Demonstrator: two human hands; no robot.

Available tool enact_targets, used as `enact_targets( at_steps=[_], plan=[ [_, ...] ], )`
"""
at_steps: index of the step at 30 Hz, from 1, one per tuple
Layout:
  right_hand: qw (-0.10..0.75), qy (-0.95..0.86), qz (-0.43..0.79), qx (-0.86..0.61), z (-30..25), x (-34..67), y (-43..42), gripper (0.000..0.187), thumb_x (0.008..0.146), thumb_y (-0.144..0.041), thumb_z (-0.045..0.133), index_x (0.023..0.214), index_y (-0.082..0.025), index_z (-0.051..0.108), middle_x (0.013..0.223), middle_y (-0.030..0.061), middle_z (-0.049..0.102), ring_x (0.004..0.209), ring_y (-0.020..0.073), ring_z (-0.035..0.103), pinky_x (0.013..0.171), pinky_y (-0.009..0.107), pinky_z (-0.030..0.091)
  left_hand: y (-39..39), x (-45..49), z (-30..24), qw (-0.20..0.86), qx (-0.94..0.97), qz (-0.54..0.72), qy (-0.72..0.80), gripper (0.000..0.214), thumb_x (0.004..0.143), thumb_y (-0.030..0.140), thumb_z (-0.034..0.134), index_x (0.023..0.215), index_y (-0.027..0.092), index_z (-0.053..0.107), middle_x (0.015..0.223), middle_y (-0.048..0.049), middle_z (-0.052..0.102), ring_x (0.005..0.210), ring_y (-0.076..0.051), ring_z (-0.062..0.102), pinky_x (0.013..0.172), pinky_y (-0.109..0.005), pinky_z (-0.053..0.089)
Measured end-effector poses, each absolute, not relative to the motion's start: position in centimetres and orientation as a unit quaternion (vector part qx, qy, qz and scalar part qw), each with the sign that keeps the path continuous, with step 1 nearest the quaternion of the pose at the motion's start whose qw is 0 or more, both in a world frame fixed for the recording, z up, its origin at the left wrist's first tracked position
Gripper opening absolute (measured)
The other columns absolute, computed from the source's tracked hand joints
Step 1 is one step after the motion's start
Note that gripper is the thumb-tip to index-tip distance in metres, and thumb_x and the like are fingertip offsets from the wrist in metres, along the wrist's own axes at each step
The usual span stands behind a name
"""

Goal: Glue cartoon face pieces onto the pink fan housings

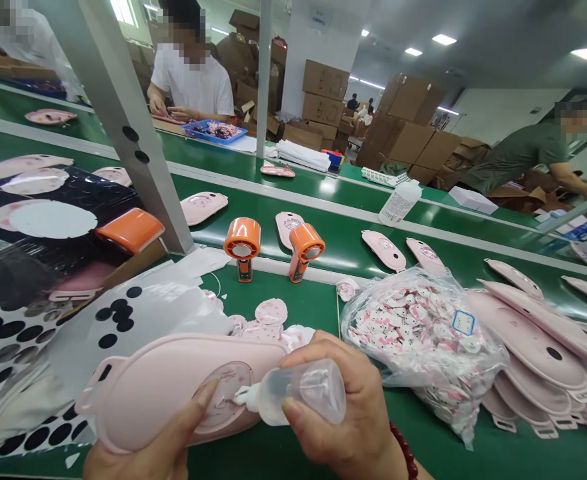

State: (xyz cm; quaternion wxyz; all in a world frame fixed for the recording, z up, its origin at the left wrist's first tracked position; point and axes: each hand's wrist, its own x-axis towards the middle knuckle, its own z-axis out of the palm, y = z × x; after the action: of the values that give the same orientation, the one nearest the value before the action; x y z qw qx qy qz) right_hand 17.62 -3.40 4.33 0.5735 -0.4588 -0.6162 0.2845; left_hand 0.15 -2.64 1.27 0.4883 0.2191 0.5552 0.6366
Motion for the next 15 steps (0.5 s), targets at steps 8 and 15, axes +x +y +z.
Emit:
enact_targets(
  at_steps=[8,15],
  plan=[
    [0.592,-0.584,0.308,-0.462,3.64,17.54,-3.53,0.018,0.067,-0.025,0.069,0.083,-0.018,0.074,0.068,-0.0010,0.063,0.057,0.0107,0.054,0.054,0.022,0.042,-2.18,0.52,2.02,0.546,0.192,0.590,0.563,0.067,0.059,0.021,0.089,0.120,0.038,0.065,0.125,0.0023,0.068,0.116,-0.027,0.064,0.083,-0.031,0.060],
    [0.580,-0.569,0.334,-0.478,3.49,17.93,-3.28,0.016,0.070,-0.027,0.069,0.082,-0.018,0.074,0.070,0.0008,0.065,0.058,0.0121,0.056,0.055,0.023,0.044,-2.41,0.22,1.85,0.553,0.185,0.574,0.575,0.059,0.062,0.023,0.087,0.115,0.038,0.067,0.122,0.0045,0.070,0.116,-0.028,0.063,0.083,-0.036,0.062]
  ],
)
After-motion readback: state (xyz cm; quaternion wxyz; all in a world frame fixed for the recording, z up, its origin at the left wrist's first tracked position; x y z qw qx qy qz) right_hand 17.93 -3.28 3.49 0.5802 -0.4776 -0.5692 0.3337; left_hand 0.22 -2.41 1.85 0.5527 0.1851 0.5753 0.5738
